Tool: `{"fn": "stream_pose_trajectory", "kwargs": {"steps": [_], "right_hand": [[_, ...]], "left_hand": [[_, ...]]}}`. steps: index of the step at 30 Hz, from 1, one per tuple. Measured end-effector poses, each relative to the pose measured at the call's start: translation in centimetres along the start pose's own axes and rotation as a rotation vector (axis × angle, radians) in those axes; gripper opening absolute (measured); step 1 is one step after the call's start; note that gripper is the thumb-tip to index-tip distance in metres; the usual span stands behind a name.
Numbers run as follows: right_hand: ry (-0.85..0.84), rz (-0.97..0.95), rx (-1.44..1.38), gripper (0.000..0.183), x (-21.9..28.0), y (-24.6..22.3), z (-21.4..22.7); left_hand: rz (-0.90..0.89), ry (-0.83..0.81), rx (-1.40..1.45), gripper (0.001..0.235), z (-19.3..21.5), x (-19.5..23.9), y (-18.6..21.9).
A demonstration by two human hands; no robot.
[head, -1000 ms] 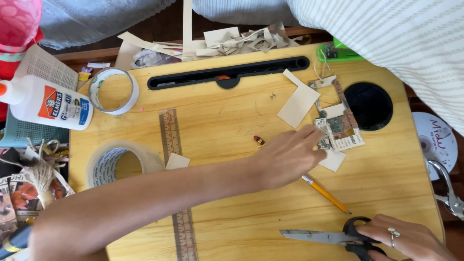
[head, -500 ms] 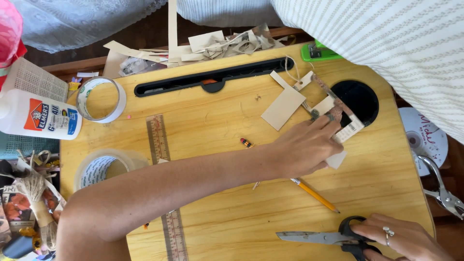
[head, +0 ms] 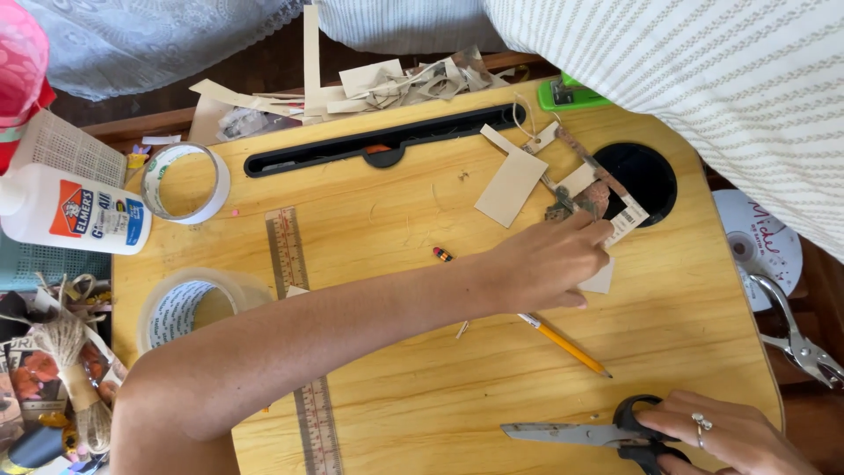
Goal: Cutting small rectangular pieces from cardboard scraps using scissors on a wooden workspace.
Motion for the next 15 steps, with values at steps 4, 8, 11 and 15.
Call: {"fn": "stream_pose_trajectory", "kwargs": {"steps": [4,8,11,15], "right_hand": [[-0.028,0.024,-0.091,0.040,-1.8,-2.0,1.4],[-0.025,0.051,-0.104,0.041,-1.8,-2.2,1.4],[-0.023,0.026,-0.112,0.041,-2.0,-2.3,1.6],[-0.060,0.025,-0.182,0.042,-2.1,-2.1,1.7]], "left_hand": [[-0.094,0.160,-0.136,0.011,-0.7,-0.3,0.3],[-0.216,0.324,-0.207,0.017,-0.5,0.0,1.8],[-0.019,0.412,0.183,0.017,3.4,1.1,0.9],[0.394,0.319,1.027,0.019,5.5,3.9,-1.9]]}}
Point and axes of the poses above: each hand's wrist, its own x-axis away from the middle knuckle, its own z-axis out of the back of the hand, y = z × x, the point moved 6 cm from there along -x, towards the middle knuckle, and after that the axes turned 5 degrees about x, right-handed, at the moved point
